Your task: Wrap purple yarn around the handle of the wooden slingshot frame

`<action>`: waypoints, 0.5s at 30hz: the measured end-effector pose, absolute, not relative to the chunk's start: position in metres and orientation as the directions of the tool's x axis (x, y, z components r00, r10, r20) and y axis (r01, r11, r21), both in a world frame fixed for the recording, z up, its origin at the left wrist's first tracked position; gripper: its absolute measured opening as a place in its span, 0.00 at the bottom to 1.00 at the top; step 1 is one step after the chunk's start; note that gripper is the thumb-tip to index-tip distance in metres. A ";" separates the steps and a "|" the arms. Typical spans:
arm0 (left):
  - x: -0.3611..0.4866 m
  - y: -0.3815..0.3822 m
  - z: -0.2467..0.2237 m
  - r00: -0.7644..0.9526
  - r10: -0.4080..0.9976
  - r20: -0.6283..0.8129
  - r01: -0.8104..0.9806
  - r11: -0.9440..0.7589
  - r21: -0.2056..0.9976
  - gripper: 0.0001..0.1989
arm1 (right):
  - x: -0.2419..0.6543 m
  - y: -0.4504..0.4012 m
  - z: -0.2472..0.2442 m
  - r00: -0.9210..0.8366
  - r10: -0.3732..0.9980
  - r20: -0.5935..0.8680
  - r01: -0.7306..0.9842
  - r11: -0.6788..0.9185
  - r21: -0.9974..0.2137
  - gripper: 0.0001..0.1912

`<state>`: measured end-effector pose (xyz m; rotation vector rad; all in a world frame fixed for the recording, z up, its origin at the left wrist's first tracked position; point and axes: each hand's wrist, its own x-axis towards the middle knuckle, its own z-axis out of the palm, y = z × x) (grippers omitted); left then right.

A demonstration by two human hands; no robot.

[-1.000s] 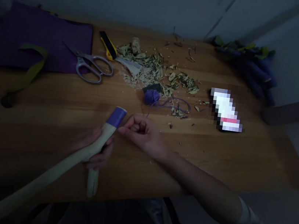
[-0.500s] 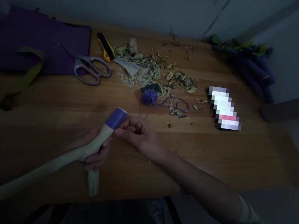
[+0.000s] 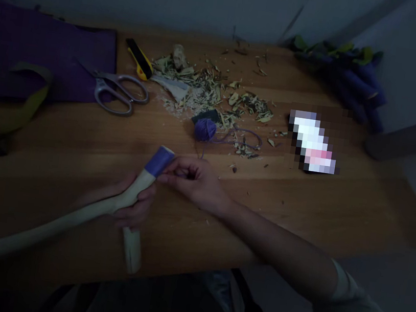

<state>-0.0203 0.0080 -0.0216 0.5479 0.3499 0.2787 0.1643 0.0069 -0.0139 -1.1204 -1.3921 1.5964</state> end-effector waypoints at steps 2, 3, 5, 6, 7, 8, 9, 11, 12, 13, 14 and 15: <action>-0.021 0.008 -0.023 0.937 0.297 -0.185 -0.165 0.842 0.514 0.18 | 0.164 0.006 -0.014 -0.353 0.923 -0.151 0.042 -0.146 -0.988 0.09; -0.021 0.007 -0.024 0.945 0.282 -0.166 -0.164 0.847 0.506 0.17 | 0.164 0.006 -0.014 -0.348 0.925 -0.149 0.051 -0.140 -0.989 0.10; -0.021 0.006 -0.023 0.945 0.286 -0.159 -0.168 0.841 0.513 0.18 | 0.164 0.005 -0.015 -0.341 0.929 -0.140 0.078 -0.121 -0.990 0.14; -0.021 0.005 -0.021 0.944 0.291 -0.157 -0.172 0.838 0.518 0.18 | 0.165 0.005 -0.015 -0.341 0.930 -0.136 0.093 -0.110 -0.990 0.15; -0.021 0.005 -0.020 0.947 0.282 -0.156 -0.164 0.837 0.522 0.17 | 0.165 0.005 -0.014 -0.346 0.929 -0.130 0.104 -0.099 -0.990 0.15; -0.022 0.006 -0.018 0.950 0.267 -0.164 -0.144 0.838 0.527 0.17 | 0.165 0.005 -0.014 -0.353 0.927 -0.126 0.113 -0.092 -0.989 0.15; -0.023 0.007 -0.016 0.954 0.241 -0.178 -0.114 0.842 0.527 0.17 | 0.165 0.005 -0.013 -0.362 0.924 -0.122 0.121 -0.083 -0.989 0.13; -0.025 0.010 -0.013 0.964 0.153 -0.216 -0.020 0.856 0.516 0.18 | 0.167 0.005 -0.010 -0.389 0.916 -0.102 0.141 -0.051 -0.989 0.09; -0.026 0.011 -0.012 0.967 0.101 -0.232 0.031 0.864 0.503 0.18 | 0.168 0.005 -0.009 -0.411 0.908 -0.086 0.154 -0.024 -0.988 0.07; -0.027 0.011 -0.011 0.970 0.048 -0.238 0.076 0.870 0.487 0.19 | 0.169 0.005 -0.009 -0.443 0.894 -0.067 0.167 0.009 -0.986 0.05; -0.027 0.012 -0.010 0.971 -0.005 -0.238 0.120 0.874 0.471 0.19 | 0.171 0.006 -0.008 -0.490 0.870 -0.047 0.177 0.046 -0.983 0.04; -0.028 0.012 -0.009 0.968 -0.048 -0.245 0.159 0.874 0.459 0.18 | 0.172 0.006 -0.008 -0.547 0.837 -0.029 0.182 0.084 -0.980 0.02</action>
